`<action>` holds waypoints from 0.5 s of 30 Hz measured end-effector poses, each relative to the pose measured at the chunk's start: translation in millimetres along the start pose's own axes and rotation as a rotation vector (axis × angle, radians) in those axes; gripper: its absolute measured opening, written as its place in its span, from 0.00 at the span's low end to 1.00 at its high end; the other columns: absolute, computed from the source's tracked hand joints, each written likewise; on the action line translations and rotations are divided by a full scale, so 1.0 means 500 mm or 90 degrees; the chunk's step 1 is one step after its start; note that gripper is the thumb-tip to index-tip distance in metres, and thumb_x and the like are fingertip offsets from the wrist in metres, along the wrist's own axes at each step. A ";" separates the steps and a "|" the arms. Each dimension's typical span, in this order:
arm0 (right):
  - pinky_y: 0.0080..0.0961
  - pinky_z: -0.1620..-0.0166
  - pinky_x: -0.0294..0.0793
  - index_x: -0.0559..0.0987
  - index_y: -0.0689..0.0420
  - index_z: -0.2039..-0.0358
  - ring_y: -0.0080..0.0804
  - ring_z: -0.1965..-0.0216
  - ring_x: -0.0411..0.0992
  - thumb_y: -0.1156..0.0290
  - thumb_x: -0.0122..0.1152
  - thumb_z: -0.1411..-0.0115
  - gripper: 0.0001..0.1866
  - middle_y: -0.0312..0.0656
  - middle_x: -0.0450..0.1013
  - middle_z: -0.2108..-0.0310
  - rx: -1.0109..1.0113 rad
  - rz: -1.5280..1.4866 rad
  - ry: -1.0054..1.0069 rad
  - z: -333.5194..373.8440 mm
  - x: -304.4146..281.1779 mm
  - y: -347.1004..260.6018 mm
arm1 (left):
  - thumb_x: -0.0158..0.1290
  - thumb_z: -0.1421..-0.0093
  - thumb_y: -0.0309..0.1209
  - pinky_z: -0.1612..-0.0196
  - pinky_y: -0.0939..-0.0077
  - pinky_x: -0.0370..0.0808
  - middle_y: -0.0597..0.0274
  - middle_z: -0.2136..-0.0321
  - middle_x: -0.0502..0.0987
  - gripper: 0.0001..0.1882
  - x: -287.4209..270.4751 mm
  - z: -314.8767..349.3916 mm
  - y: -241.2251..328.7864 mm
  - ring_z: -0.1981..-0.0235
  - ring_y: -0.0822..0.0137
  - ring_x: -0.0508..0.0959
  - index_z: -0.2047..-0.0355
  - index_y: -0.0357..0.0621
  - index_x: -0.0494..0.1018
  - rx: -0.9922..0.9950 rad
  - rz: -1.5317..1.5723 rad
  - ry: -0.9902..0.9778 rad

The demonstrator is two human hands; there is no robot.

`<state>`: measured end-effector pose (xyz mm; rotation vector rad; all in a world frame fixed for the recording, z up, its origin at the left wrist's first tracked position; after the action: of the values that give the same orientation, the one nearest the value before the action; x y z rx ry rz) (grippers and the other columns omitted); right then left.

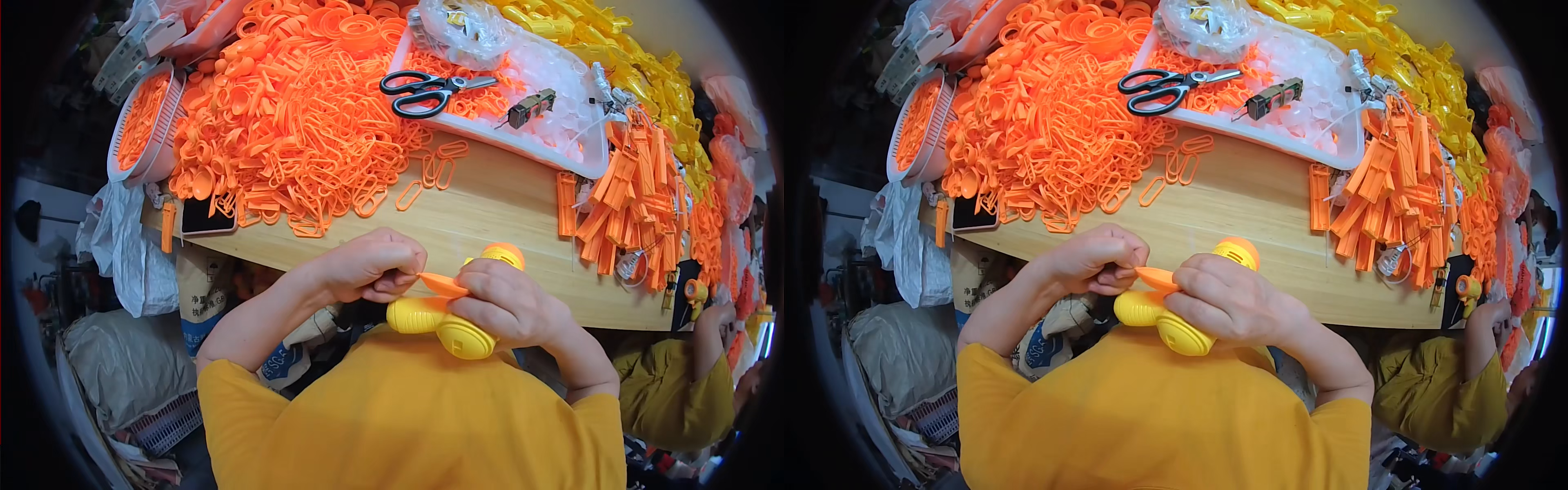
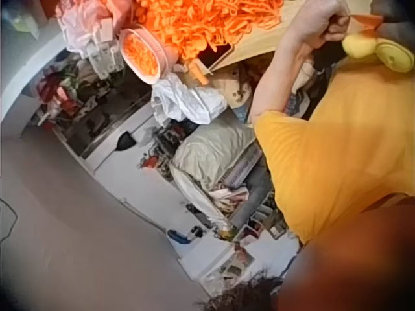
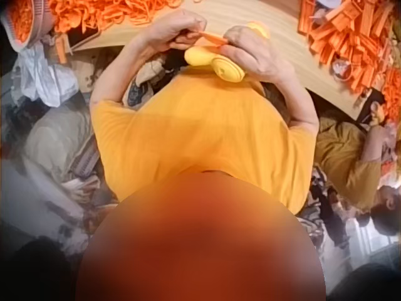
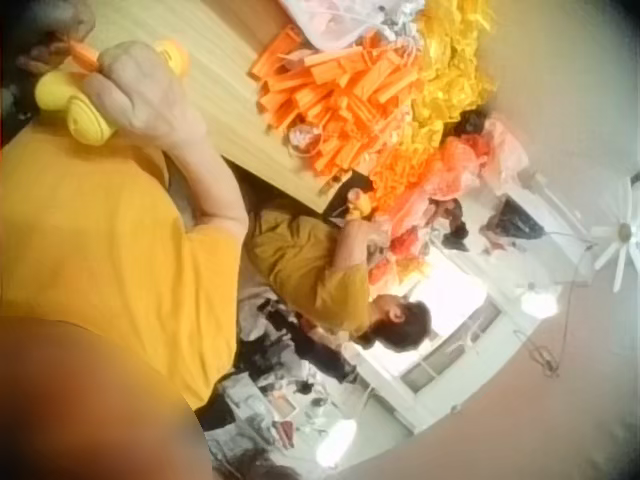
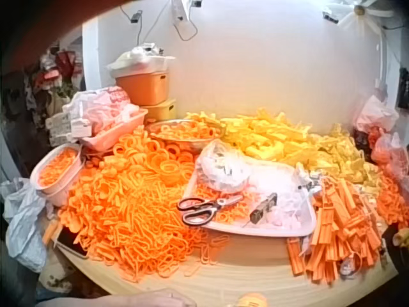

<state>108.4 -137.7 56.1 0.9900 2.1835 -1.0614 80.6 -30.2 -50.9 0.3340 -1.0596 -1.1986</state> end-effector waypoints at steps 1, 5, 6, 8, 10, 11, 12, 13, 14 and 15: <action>0.38 0.60 0.77 0.75 0.61 0.60 0.48 0.62 0.74 0.74 0.69 0.52 0.18 0.48 0.71 0.62 -0.025 0.010 -0.004 -0.001 -0.001 -0.007 | 0.46 0.45 0.29 0.90 0.81 0.53 0.64 0.90 0.60 0.12 0.008 0.003 -0.011 0.92 0.76 0.55 0.84 0.40 0.64 -0.024 0.055 -0.018; 0.36 0.62 0.76 0.76 0.61 0.62 0.46 0.64 0.73 0.75 0.72 0.57 0.20 0.47 0.71 0.63 -0.030 0.076 -0.043 0.010 -0.005 -0.001 | 0.45 0.44 0.27 0.90 0.81 0.51 0.67 0.90 0.58 0.13 0.010 0.038 0.001 0.92 0.78 0.55 0.85 0.40 0.62 0.097 0.119 -0.091; 0.35 0.63 0.75 0.76 0.61 0.62 0.45 0.64 0.73 0.75 0.73 0.58 0.21 0.47 0.71 0.63 0.035 0.079 0.001 0.020 -0.022 0.030 | 0.45 0.44 0.26 0.89 0.82 0.54 0.66 0.90 0.61 0.14 -0.021 0.057 0.016 0.92 0.77 0.58 0.86 0.40 0.62 0.143 0.101 -0.034; 0.34 0.61 0.74 0.76 0.60 0.60 0.44 0.63 0.71 0.70 0.76 0.62 0.27 0.45 0.71 0.62 0.178 0.088 0.046 0.067 -0.041 0.090 | 0.48 0.43 0.26 0.86 0.80 0.61 0.64 0.89 0.64 0.12 -0.081 0.109 0.082 0.89 0.74 0.64 0.83 0.37 0.67 0.234 -0.258 0.222; 0.33 0.60 0.73 0.76 0.59 0.59 0.44 0.63 0.71 0.71 0.76 0.64 0.28 0.46 0.71 0.62 0.218 0.020 0.073 0.078 -0.050 0.107 | 0.54 0.44 0.28 0.80 0.74 0.67 0.60 0.87 0.71 0.08 -0.098 0.158 0.119 0.85 0.68 0.72 0.78 0.37 0.73 0.297 -0.712 0.330; 0.32 0.59 0.73 0.75 0.59 0.59 0.45 0.62 0.71 0.72 0.76 0.65 0.29 0.48 0.70 0.62 0.251 -0.052 0.099 0.085 -0.054 0.121 | 0.54 0.44 0.28 0.80 0.74 0.67 0.60 0.87 0.71 0.08 -0.112 0.177 0.117 0.85 0.68 0.72 0.78 0.37 0.73 0.296 -0.713 0.326; 0.32 0.56 0.72 0.74 0.58 0.57 0.45 0.60 0.70 0.71 0.76 0.68 0.33 0.47 0.71 0.61 0.252 -0.097 0.117 0.088 -0.049 0.126 | 0.56 0.46 0.29 0.79 0.71 0.68 0.59 0.85 0.72 0.07 -0.130 0.191 0.085 0.83 0.66 0.74 0.77 0.38 0.75 0.172 -0.787 0.308; 0.32 0.56 0.72 0.74 0.58 0.57 0.45 0.60 0.70 0.71 0.76 0.68 0.33 0.47 0.71 0.61 0.251 -0.100 0.117 0.087 -0.040 0.126 | 0.58 0.47 0.31 0.77 0.68 0.69 0.57 0.84 0.74 0.07 -0.146 0.200 0.051 0.81 0.63 0.76 0.76 0.39 0.76 0.046 -0.855 0.285; 0.33 0.55 0.72 0.74 0.57 0.57 0.45 0.59 0.70 0.71 0.76 0.68 0.33 0.46 0.71 0.61 0.258 -0.133 0.150 0.087 -0.036 0.127 | 0.58 0.47 0.31 0.77 0.68 0.69 0.57 0.84 0.74 0.07 -0.148 0.207 0.042 0.81 0.63 0.76 0.76 0.39 0.76 0.044 -0.854 0.287; 0.34 0.54 0.71 0.74 0.57 0.56 0.44 0.58 0.70 0.70 0.76 0.68 0.33 0.46 0.71 0.61 0.265 -0.168 0.184 0.087 -0.032 0.129 | 0.59 0.48 0.32 0.77 0.67 0.70 0.56 0.83 0.75 0.08 -0.152 0.217 0.042 0.80 0.61 0.77 0.77 0.39 0.76 0.047 -0.943 0.328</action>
<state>174.3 -151.9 14.5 1.1086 2.4275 -1.6346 7.2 76.9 -17.9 1.5595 -0.2598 -2.1549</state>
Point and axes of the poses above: each hand's wrist, its own z-axis away from the middle knuckle, its own x-axis out of the palm, y = z × x, the point moved 10 cm from there along -z, towards the middle knuckle
